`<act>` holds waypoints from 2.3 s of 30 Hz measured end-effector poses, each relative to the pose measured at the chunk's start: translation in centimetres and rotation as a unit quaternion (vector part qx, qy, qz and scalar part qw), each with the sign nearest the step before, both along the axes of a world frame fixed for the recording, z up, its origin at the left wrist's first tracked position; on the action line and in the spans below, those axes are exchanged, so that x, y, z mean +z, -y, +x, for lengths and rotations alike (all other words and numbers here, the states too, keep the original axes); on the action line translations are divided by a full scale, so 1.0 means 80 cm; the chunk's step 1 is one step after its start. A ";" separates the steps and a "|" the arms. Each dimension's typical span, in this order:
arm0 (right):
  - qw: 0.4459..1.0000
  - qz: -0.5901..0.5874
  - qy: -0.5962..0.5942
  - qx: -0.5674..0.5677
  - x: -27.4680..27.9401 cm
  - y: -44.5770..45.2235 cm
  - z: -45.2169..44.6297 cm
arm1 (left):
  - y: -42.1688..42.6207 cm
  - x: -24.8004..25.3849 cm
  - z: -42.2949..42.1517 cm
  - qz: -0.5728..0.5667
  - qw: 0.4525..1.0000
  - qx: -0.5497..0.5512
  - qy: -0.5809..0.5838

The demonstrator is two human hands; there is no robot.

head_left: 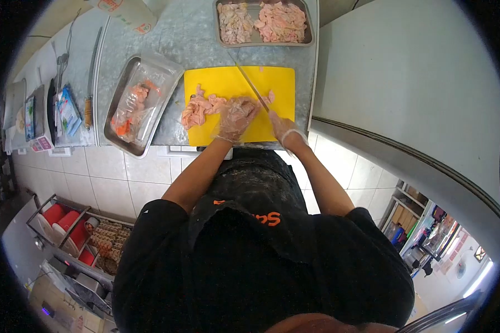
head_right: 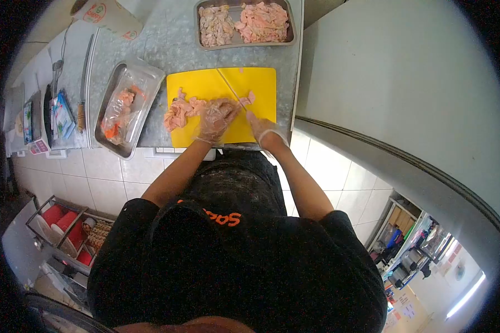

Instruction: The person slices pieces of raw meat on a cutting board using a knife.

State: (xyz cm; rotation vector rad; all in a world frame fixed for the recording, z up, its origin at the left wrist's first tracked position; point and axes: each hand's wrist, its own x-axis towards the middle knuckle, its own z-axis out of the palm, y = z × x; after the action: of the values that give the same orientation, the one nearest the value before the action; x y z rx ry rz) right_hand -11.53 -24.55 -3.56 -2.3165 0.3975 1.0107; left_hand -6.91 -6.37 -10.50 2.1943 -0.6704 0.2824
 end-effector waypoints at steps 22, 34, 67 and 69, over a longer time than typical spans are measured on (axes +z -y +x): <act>0.974 -0.116 -0.150 -0.122 0.079 0.029 -0.226 | 0.000 -0.013 0.009 -0.005 0.999 0.028 -0.035; 0.975 -0.087 0.103 0.174 -0.013 -0.047 -0.005 | -0.043 -0.001 -0.006 0.060 0.998 -0.011 0.026; 0.996 -0.065 -0.026 -0.049 -0.009 -0.030 -0.121 | -0.021 -0.002 -0.003 0.027 0.990 0.033 -0.132; 0.997 -0.041 0.062 -0.014 -0.025 -0.030 -0.092 | -0.023 -0.002 -0.003 0.010 0.988 0.024 -0.152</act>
State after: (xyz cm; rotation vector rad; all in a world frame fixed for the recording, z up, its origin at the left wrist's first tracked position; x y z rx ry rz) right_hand -18.88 -22.14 -5.55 -2.4260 0.4277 0.8470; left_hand -7.15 -4.51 -10.62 2.2131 -0.4534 -0.0378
